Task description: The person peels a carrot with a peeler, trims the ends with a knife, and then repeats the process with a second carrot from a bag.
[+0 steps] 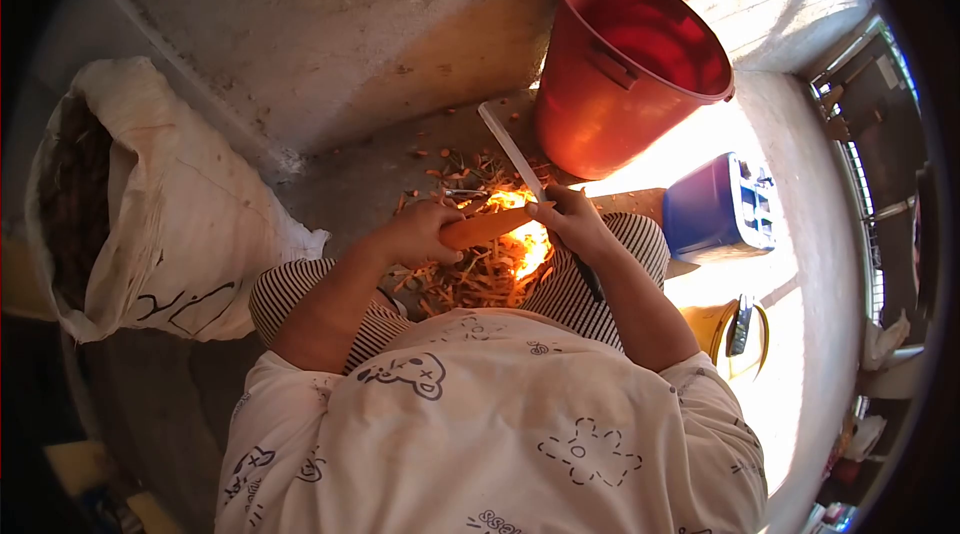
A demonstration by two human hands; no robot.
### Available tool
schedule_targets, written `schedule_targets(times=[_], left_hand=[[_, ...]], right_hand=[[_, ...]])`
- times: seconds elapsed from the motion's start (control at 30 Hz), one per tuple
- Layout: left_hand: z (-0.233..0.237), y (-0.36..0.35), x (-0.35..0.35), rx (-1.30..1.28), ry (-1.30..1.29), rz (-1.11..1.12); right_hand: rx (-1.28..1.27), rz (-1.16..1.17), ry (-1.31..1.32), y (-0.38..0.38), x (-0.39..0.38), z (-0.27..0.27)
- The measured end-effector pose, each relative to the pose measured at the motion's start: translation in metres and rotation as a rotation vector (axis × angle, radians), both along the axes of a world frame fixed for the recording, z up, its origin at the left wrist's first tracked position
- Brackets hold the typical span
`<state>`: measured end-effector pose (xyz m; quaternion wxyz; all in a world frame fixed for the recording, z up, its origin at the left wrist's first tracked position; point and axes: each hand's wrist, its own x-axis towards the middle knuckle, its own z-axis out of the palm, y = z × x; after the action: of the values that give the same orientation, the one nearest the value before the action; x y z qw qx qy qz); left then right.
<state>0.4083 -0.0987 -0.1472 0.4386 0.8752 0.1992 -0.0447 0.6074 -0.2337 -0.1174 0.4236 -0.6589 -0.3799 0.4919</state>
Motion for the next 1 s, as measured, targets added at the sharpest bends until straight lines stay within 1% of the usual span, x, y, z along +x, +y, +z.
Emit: schedule_targets(times=[0.1, 0.2, 0.27, 0.3, 0.33, 0.37, 0.4, 0.43, 0.47, 0.57, 0.6, 0.7, 0.73, 0.83, 0.93, 1.0], left_hand=[[-0.003, -0.001, -0.002, 0.004, -0.014, 0.031], [-0.014, 0.001, -0.002, 0.055, -0.028, 0.088], [-0.021, 0.003, -0.001, 0.097, -0.024, 0.157], [-0.035, 0.010, 0.001, 0.021, -0.032, 0.219], [-0.056, 0.022, 0.003, -0.055, -0.039, 0.281], [-0.059, 0.028, 0.005, -0.132, -0.045, 0.347], [-0.061, 0.034, 0.005, -0.374, -0.112, 0.471], [-0.049, 0.035, 0.009, -0.616, -0.182, 0.593], [-0.036, 0.035, 0.013, -0.860, -0.255, 0.710], [0.003, 0.034, 0.018, -1.323, -0.337, 0.759], [0.008, 0.034, 0.019, -1.390, -0.318, 0.679], [-0.008, 0.036, 0.027, -1.344, -0.477, 0.614], [-0.002, 0.033, 0.025, -1.347, -0.498, 0.492], [0.002, 0.030, 0.024, -1.407, -0.481, 0.537], [-0.002, 0.028, 0.025, -1.375, -0.450, 0.577], [-0.002, 0.028, 0.023, -1.374, -0.447, 0.543]], right_hand=[[-0.016, 0.016, -0.048, 0.005, -0.002, -0.005], [0.021, 0.003, -0.191, 0.013, -0.001, -0.025], [0.026, 0.003, -0.450, 0.016, 0.001, -0.033], [0.030, 0.003, -0.580, 0.019, 0.003, -0.035], [-0.091, -0.005, -0.559, 0.024, 0.006, -0.037], [-0.100, -0.018, -0.470, 0.025, 0.008, -0.040], [-0.105, -0.028, -0.382, 0.026, 0.009, -0.042], [-0.111, -0.038, -0.294, 0.028, 0.008, -0.043], [-0.015, -0.063, -0.220, 0.027, 0.002, -0.038], [0.294, -0.060, -0.468, 0.033, -0.017, -0.033], [0.362, -0.005, -0.589, 0.032, -0.023, -0.024], [0.412, 0.065, -0.727, 0.034, -0.039, -0.004], [0.473, 0.065, -0.755, 0.037, -0.041, -0.007], [0.524, 0.018, -0.792, 0.039, -0.045, -0.001], [0.489, 0.042, -0.829, 0.039, -0.046, 0.002], [0.474, 0.079, -0.832, 0.040, -0.047, 0.001]])
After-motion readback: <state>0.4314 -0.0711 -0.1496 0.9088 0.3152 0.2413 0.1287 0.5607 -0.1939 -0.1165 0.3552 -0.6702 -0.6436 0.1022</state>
